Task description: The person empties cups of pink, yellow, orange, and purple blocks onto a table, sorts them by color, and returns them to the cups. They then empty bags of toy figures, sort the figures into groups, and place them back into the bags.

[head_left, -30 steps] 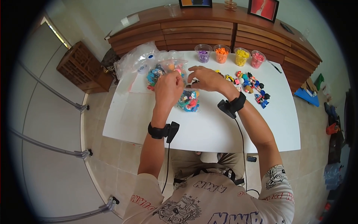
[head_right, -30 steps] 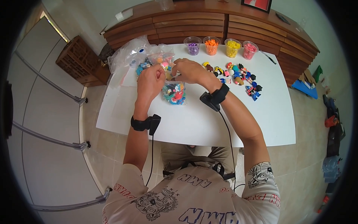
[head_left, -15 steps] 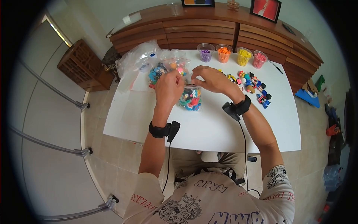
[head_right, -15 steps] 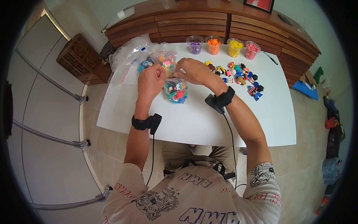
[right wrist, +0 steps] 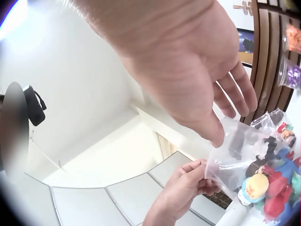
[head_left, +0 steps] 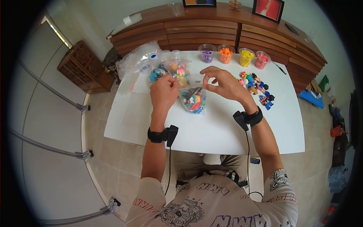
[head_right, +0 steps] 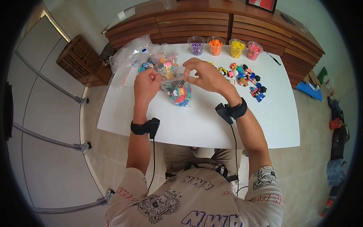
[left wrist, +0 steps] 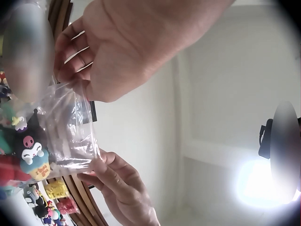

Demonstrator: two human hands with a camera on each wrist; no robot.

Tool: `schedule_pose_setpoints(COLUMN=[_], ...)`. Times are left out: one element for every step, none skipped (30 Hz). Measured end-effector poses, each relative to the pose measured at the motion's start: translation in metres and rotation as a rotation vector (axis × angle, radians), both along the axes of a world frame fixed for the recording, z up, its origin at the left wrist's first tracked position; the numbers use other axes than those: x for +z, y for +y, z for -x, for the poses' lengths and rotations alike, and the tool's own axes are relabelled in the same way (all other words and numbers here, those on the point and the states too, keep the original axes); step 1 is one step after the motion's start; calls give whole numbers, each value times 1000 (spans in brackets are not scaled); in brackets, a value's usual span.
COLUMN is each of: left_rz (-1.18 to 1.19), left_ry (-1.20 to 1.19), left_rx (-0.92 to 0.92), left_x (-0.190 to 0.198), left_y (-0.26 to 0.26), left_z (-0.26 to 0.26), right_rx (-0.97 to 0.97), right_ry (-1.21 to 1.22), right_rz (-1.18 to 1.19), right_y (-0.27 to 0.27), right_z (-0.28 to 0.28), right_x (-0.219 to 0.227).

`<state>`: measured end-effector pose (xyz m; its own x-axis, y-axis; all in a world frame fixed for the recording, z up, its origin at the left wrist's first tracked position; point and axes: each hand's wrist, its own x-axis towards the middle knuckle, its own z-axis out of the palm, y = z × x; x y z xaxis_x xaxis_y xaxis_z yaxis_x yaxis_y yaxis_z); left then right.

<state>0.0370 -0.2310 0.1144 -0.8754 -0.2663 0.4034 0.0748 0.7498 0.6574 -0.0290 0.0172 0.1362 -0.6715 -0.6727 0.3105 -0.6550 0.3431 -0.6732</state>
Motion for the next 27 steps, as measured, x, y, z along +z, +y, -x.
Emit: schedule_pose_setpoints(left_rz=[-30,-30,-59,-88,-88,-107,-126,-125,-88,-51,-50,-173,-296,-295,-405,-515,-516,-589,-661,-663,-672,-680,-682,-639,-596,-596,-558], left_ry=[-3,-4,24,53,53,73,92,91,55,18,18,40,63,65,187,309,309,183,51,51,-30,-110,-111,-72,-33,-33,-10], left_rx=[-9,-8,-28,-48,-46,-52,-59,-61,-54,-46,-45,-90,-134,-133,-276,-420,-419,-483,-546,-549,-517,-483,-483,-440,-397,-397,-365], left_x=[-1,-2,-3,-4,-8,-12,-15,-15,-14,-14,-14,-14,-14,-23,-38,-53,-58,-63,-69,-69,-69,-70,-71,-72,-73,-73,-73], left_y=[0,0,1,0,-1,-3,-4,-4,-4,-5,-4,-4,-4,-5,-8,-11,-12,-13,-13,-14,-16,-17,-16,-14,-12,-10,-8], left_z=[-1,-3,-4,-4,-4,-2,-1,-2,-1,-1,-2,-1,0,4,10,14,13,12,12,14,16,18,20,21,23,25,26], right_rx=[1,-21,-42,-40,-93,-149,-150,-190,-231,-216,-215,-232,-247,-245,-211,-177,-176,-120,-66,-69,-86,-101,-102,-116,-129,-129,-160], right_ry=[-1,-81,-159,-159,-154,-149,-149,-136,-120,-99,-99,-174,-248,-246,-261,-276,-275,-276,-279,-278,-276,-274,-275,-279,-282,-283,-344], right_rz=[-1,59,119,119,168,218,219,240,260,327,328,253,177,178,269,358,357,423,489,488,461,435,433,506,581,581,641], right_y=[1,1,2,1,0,-2,-7,-16,-24,-31,-33,-34,-34,-35,-36,-37,-38,-39,-38,-37,-35,-34,-35,-37,-39,-40,-41], right_z=[-1,-6,-11,-14,-16,-16,-16,-17,-15,-9,-11,-14,-15,-14,-13,-12,-9,-4,-1,1,3,5,5,4,4,0,-5], right_x=[-2,-4,-6,-13,-25,-37,-48,-58,-68,-79,-74,-67,-63,-65,-70,-76,-81,-85,-90,-92,-93,-95,-97,-99,-101,-98,-95])
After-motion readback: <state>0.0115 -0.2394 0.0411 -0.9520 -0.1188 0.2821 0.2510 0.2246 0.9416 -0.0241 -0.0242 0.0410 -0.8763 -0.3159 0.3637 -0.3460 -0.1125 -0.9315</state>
